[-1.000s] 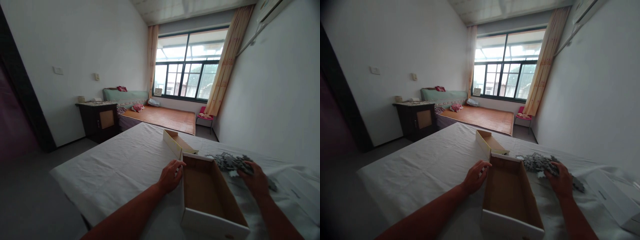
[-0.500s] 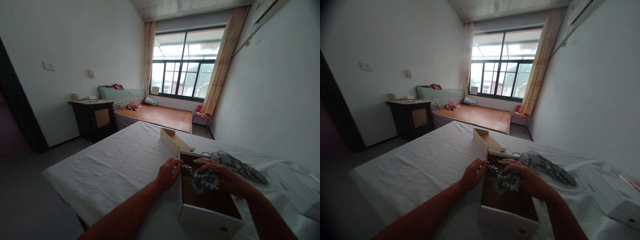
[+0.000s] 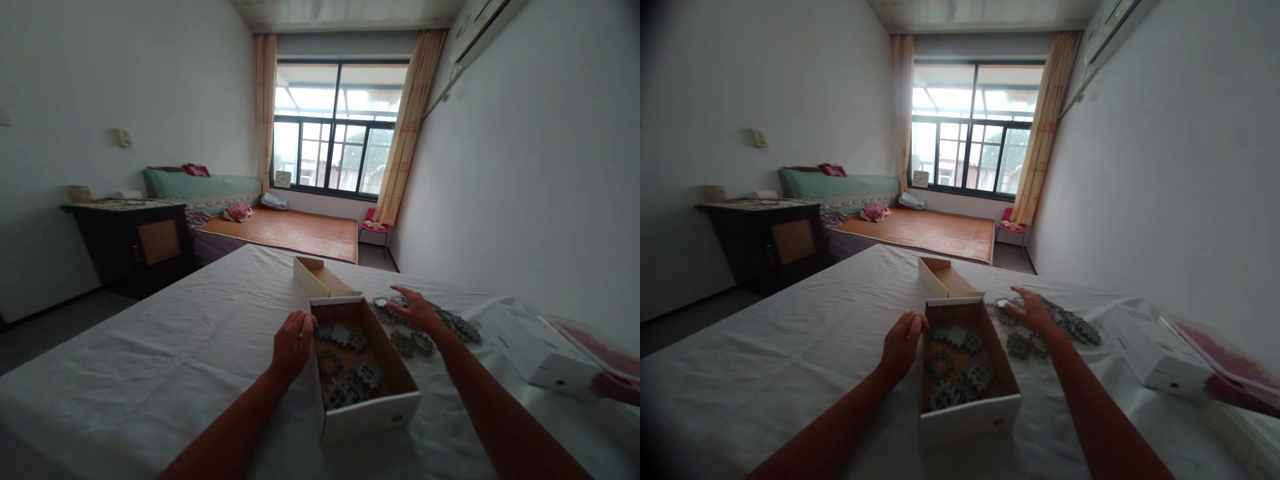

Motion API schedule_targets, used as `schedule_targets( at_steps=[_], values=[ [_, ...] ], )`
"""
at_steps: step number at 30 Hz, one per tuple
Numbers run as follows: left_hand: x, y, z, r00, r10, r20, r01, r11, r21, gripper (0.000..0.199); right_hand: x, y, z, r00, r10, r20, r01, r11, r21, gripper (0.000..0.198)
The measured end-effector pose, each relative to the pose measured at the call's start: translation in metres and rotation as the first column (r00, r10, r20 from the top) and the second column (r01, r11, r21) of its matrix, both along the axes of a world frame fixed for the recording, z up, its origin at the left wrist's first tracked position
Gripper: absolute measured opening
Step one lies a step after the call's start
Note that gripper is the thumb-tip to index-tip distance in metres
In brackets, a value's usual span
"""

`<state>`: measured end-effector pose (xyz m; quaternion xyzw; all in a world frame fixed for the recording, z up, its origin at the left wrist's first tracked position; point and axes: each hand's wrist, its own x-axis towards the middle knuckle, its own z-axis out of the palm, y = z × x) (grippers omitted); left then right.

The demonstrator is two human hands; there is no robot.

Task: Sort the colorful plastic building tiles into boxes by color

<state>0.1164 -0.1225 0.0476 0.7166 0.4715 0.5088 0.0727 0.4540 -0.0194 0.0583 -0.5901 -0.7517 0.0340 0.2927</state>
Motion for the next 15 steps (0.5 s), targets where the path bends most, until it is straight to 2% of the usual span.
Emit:
schedule_targets(
  at_steps=[2,5,10,15],
  values=[
    [0.001,0.001,-0.001,1.0,0.005,0.004,-0.005,1.0,-0.001,0.034,-0.012,0.015,-0.014,0.977,0.027,0.212,-0.018,0.999,-0.044,0.071],
    [0.001,0.002,-0.003,1.0,-0.008,-0.001,0.008,1.0,-0.002,0.034,-0.028,0.031,-0.024,0.925,0.033,0.379,0.033,0.986,-0.165,0.078],
    [0.0,0.004,-0.004,1.0,-0.02,-0.018,0.02,1.0,-0.004,0.034,-0.034,0.042,-0.019,0.901,0.098,0.422,0.036,0.953,-0.3,0.062],
    [0.002,0.005,-0.006,0.999,-0.042,-0.022,0.043,0.999,0.008,0.031,-0.024,0.022,-0.013,0.896,0.132,0.423,0.027,0.937,-0.349,0.05]
  ],
)
